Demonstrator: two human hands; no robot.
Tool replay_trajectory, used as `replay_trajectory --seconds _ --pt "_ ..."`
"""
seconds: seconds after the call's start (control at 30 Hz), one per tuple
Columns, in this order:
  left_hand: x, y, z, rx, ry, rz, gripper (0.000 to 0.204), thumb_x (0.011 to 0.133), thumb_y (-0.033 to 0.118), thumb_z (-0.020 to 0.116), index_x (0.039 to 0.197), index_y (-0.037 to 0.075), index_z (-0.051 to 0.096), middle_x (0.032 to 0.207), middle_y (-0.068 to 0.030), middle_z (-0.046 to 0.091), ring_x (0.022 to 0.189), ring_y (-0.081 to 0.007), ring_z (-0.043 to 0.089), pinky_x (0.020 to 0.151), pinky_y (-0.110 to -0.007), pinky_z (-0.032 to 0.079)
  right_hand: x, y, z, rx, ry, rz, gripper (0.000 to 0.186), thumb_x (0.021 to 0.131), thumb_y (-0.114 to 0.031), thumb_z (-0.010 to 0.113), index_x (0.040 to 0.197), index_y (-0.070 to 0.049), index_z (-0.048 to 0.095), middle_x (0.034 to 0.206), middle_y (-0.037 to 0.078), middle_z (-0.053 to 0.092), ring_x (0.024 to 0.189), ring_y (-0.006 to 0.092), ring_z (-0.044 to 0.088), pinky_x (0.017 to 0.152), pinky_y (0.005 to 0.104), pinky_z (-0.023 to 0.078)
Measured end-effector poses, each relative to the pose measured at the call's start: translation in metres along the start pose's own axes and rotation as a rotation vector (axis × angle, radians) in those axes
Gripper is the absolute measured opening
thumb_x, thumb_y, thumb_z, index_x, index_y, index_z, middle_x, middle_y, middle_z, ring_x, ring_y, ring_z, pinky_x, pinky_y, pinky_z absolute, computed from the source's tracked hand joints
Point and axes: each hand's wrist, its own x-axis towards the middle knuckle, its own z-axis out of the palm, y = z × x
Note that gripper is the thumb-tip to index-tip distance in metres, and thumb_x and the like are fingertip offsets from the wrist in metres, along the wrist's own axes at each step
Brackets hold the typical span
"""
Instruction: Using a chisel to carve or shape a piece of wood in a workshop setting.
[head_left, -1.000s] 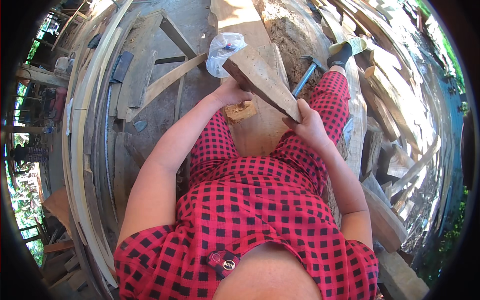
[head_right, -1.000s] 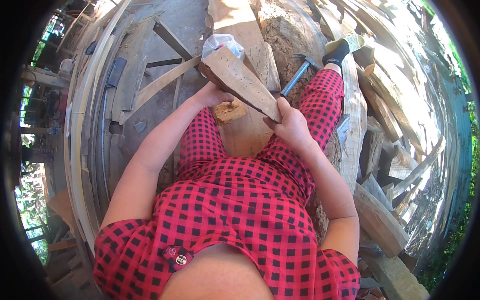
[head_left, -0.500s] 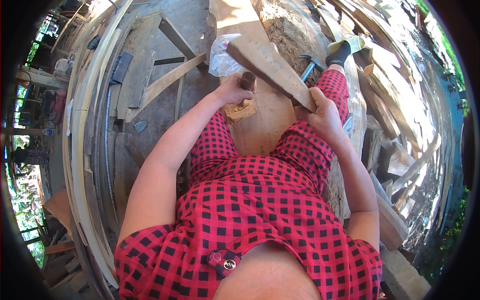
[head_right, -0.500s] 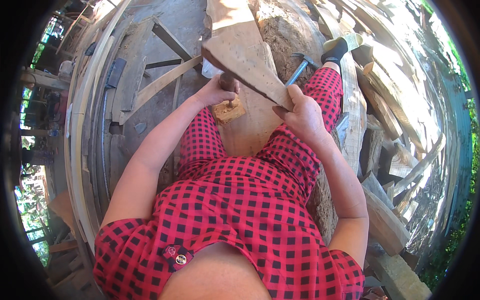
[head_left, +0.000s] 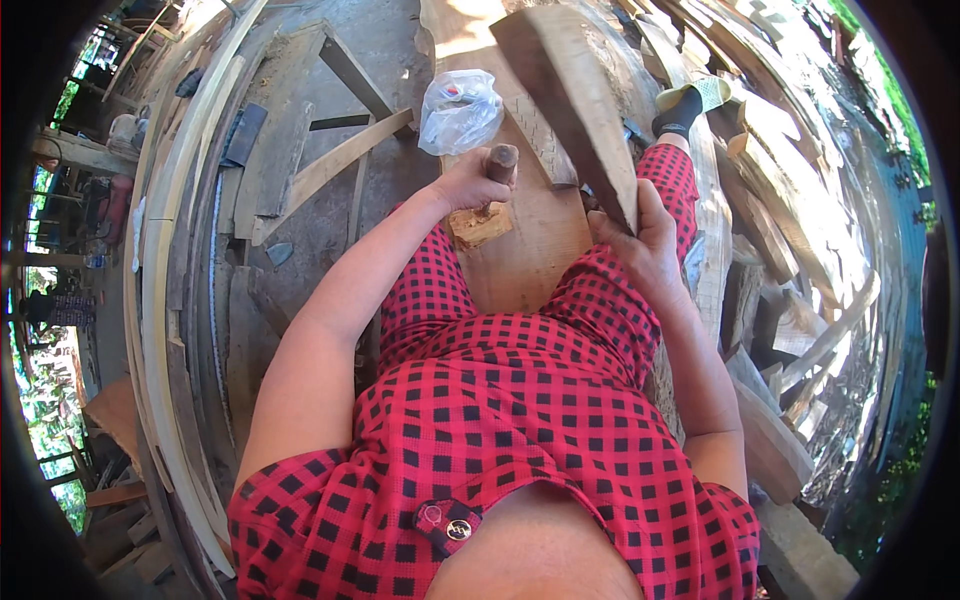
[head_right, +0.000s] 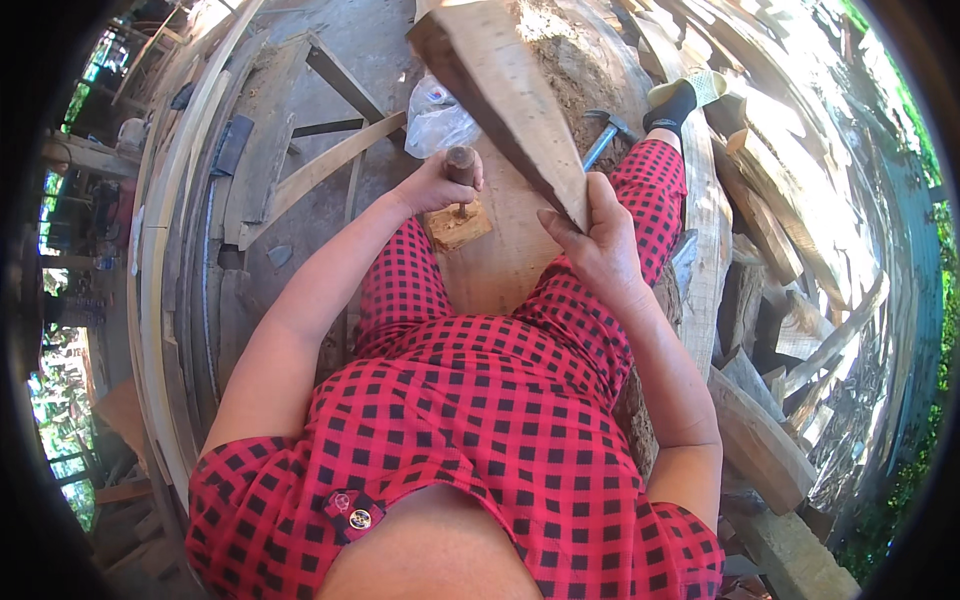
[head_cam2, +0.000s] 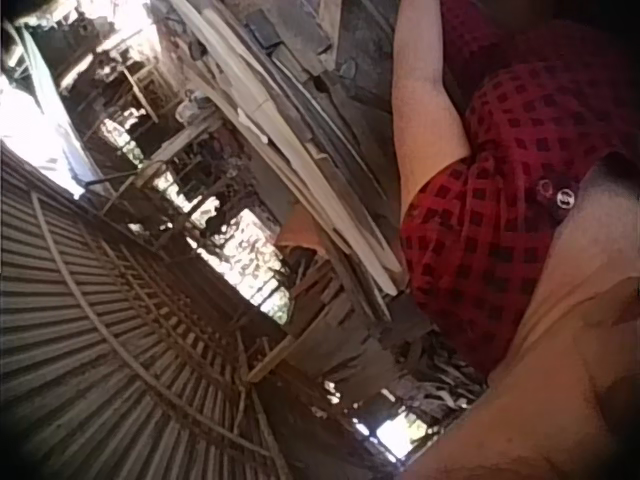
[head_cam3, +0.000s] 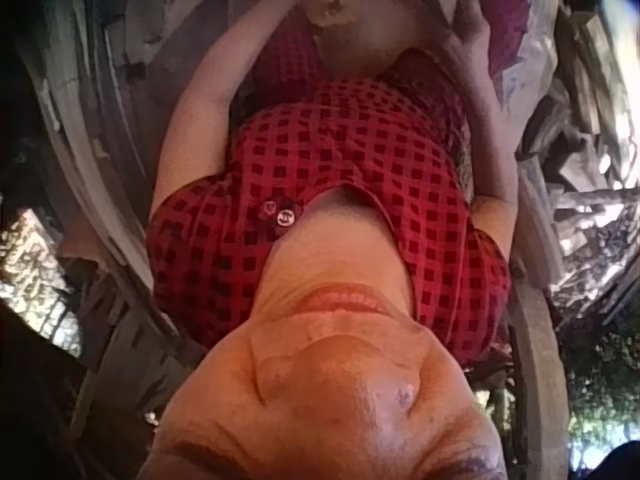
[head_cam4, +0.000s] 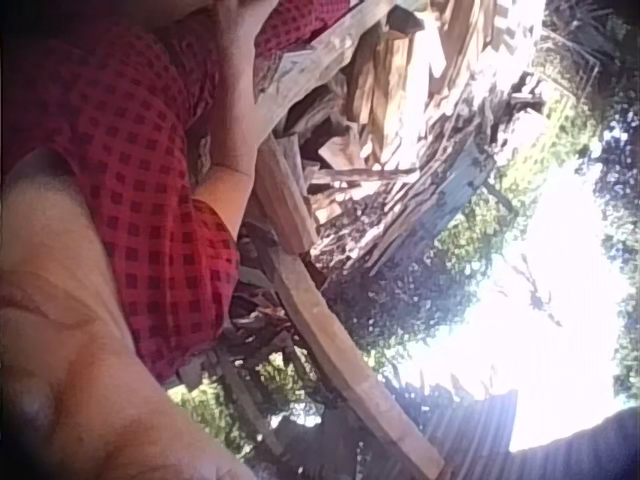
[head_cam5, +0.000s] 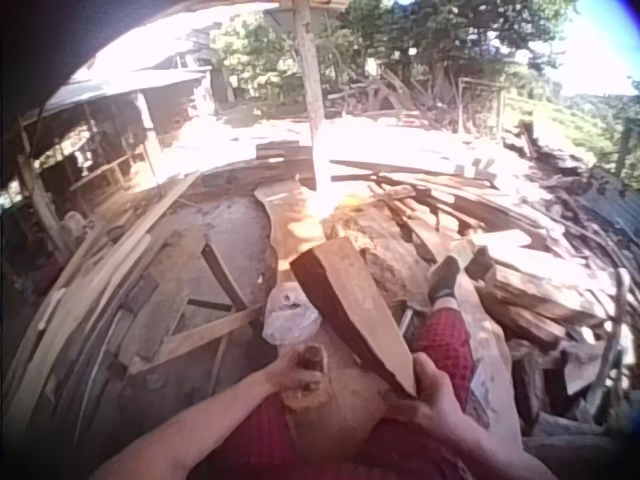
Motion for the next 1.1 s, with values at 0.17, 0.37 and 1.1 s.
replay_trajectory --seconds 0.17,0.37,1.1 --pt "0.002 0.002 0.007 0.073 0.033 -0.017 0.017 0.063 0.001 0.064 0.077 0.006 0.055 0.077 -0.0003 0.058 0.077 -0.0108 0.054 0.069 -0.027 0.045 -0.003 0.019 -0.013 -0.646 -0.211 0.047 0.034 0.075 -0.016 0.071 0.083 -0.002 0.041 0.066 0.022 0.052 0.066 0.0408 0.053 0.058 0.0381 0.042" --pt "0.007 0.001 0.006 0.028 0.01 0.035 0.018 0.065 0.0 0.064 0.08 0.005 0.055 0.075 -0.0007 0.057 0.073 -0.01 0.054 0.069 -0.026 0.045 -0.003 -0.011 -0.001 0.03 0.058 0.05 0.032 0.076 -0.013 0.07 0.086 -0.003 0.042 0.064 0.017 0.05 0.056 0.0252 0.047 0.057 0.0323 0.041" --pt "0.015 -0.003 0.006 -0.068 0.106 -0.03 0.012 0.066 0.002 0.065 0.074 0.006 0.056 0.072 0.0009 0.057 0.065 -0.0093 0.054 0.06 -0.026 0.045 -0.03 0.041 0.015 0.219 -0.048 0.391 0.019 0.08 -0.008 0.065 0.089 -0.003 0.05 0.064 0.003 0.054 0.051 0.0129 0.054 0.044 0.0259 0.041"
